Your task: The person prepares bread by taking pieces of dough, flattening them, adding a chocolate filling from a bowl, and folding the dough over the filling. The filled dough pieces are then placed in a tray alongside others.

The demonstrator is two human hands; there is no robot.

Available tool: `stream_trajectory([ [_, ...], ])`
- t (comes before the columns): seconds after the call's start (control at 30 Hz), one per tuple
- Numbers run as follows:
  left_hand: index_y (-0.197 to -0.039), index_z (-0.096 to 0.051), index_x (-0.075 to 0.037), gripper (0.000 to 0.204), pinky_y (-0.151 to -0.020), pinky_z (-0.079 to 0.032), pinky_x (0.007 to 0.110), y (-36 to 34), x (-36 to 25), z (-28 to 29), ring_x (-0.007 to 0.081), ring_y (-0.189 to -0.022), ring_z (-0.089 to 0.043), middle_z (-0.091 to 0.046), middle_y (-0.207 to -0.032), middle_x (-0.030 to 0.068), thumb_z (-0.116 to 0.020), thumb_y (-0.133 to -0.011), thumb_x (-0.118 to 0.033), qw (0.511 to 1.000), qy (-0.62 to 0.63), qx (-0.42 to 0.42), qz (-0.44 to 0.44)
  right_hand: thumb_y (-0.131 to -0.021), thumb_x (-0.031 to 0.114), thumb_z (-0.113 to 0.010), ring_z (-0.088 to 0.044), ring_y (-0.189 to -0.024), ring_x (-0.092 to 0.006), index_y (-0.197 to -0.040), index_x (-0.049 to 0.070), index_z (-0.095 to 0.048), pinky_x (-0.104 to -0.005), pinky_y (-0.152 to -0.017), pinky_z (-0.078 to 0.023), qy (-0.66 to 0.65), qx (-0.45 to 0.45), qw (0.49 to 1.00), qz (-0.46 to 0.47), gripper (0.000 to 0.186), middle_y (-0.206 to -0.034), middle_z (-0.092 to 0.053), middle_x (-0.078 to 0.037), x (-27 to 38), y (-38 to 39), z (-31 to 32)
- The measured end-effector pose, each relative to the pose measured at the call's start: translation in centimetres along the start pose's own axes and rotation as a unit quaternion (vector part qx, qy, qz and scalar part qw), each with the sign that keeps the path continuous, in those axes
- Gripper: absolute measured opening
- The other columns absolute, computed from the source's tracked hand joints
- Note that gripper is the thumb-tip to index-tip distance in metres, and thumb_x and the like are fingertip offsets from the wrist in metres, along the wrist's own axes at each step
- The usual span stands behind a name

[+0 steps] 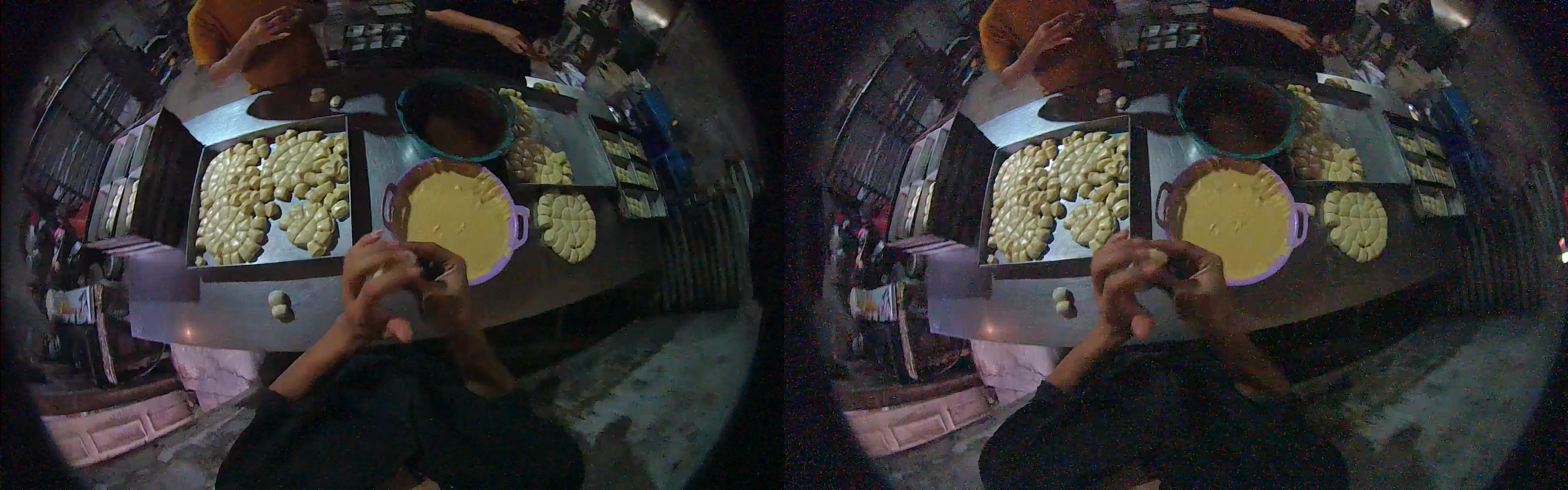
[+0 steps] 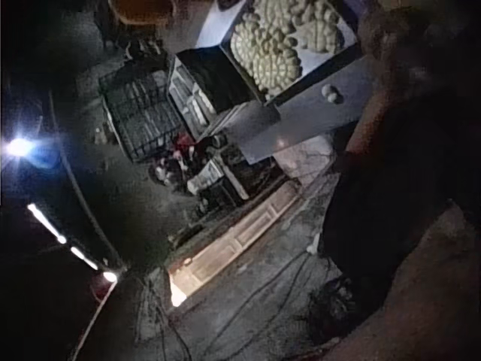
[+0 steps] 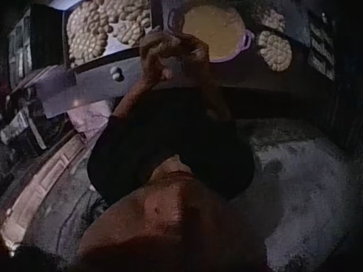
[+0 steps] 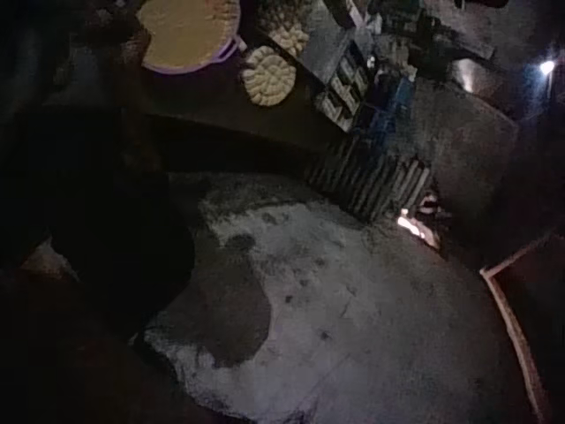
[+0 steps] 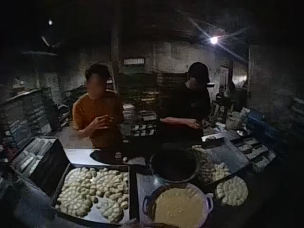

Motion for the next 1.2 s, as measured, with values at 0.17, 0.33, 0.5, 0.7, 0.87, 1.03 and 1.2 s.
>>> stream_trajectory([
  [0.17,-0.105,-0.053,-0.004,0.064,-0.073,-0.052,0.037,1.3,4.1,-1.3,0.0238,-0.078,-0.063,-0.064,-0.085,0.0135,-0.064,-0.082,-0.062,0.881,0.405,-0.205,0.134,-0.082,0.012,-0.077,-0.061,-0.095,-0.0122,-0.135,0.003,-0.045,-0.0267,-0.085,-0.05,0.07,0.001,0.996,0.06,0.062,-0.105,-0.062,-0.005,0.1,-2.4,-3.7],
  [0.33,-0.13,-0.037,-0.004,0.085,-0.083,-0.052,0.038,3.2,10.2,-2.0,0.0257,-0.097,-0.06,-0.059,-0.106,0.0148,-0.074,-0.076,-0.06,0.801,0.451,-0.216,0.329,-0.086,0.006,-0.07,-0.057,-0.112,-0.0169,-0.14,0.006,-0.037,-0.0321,-0.097,-0.046,-0.009,-0.01,0.998,-0.056,0.064,-0.126,-0.055,-0.012,-1.1,-7.8,-4.3],
  [0.5,-0.149,-0.02,-0.009,0.098,-0.099,-0.043,0.036,5.5,16.2,-2.4,0.0214,-0.12,-0.047,-0.036,-0.134,0.0097,-0.08,-0.078,-0.04,0.761,0.407,-0.141,0.485,-0.09,0.006,-0.064,-0.065,-0.1,-0.0226,-0.135,0.007,-0.047,-0.0353,-0.088,-0.052,0.27,0.006,0.962,0.037,0.048,-0.113,-0.065,-0.012,1.6,-18.1,-0.3],
  [0.7,-0.136,-0.041,-0.005,0.045,-0.09,-0.045,0.029,9.3,18.7,-1.8,0.0131,-0.101,-0.052,-0.049,-0.111,0.0057,-0.059,-0.095,-0.01,0.714,0.408,-0.043,0.567,-0.103,0.038,-0.037,-0.061,-0.101,-0.0453,-0.134,0.012,-0.054,-0.0471,-0.09,-0.05,0.873,0.04,0.473,-0.113,0.044,-0.11,-0.065,-0.024,2.0,-31.1,8.5],
  [0.87,-0.123,-0.053,-0.003,0.026,-0.092,-0.043,0.029,10.5,20.6,-0.4,0.0133,-0.102,-0.051,-0.051,-0.106,0.0048,-0.049,-0.101,-0.017,0.692,0.387,-0.014,0.61,-0.104,0.046,-0.025,-0.067,-0.093,-0.0355,-0.135,0.011,-0.055,-0.0421,-0.085,-0.049,0.772,0.013,0.628,-0.095,0.056,-0.094,-0.069,-0.022,0.2,-32.0,14.8],
  [1.03,-0.121,-0.054,-0.003,0.026,-0.09,-0.047,0.03,8.9,21.0,0.8,0.0132,-0.104,-0.052,-0.051,-0.113,0.006,-0.047,-0.103,-0.02,0.686,0.417,-0.027,0.596,-0.105,0.045,-0.028,-0.066,-0.082,-0.0303,-0.128,0.006,-0.061,-0.0391,-0.082,-0.048,0.755,-0.094,0.649,0.016,0.056,-0.085,-0.067,-0.017,2.1,-31.0,12.6],
  [1.2,-0.125,-0.051,-0.003,0.029,-0.089,-0.048,0.028,7.4,18.7,0.3,0.0125,-0.104,-0.054,-0.052,-0.118,0.0076,-0.049,-0.103,-0.022,0.701,0.405,-0.068,0.583,-0.103,0.028,-0.045,-0.068,-0.09,-0.0203,-0.124,0.005,-0.062,-0.0321,-0.081,-0.052,0.583,-0.133,0.801,-0.03,0.036,-0.097,-0.068,-0.012,2.6,-26.9,9.7],
])
Point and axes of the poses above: each hand's wrist, its own y-axis away from the middle knuckle, its own z-axis out of the back of the hand, x = y × z, the point moved 4 cm from there along -y, towards the middle knuckle
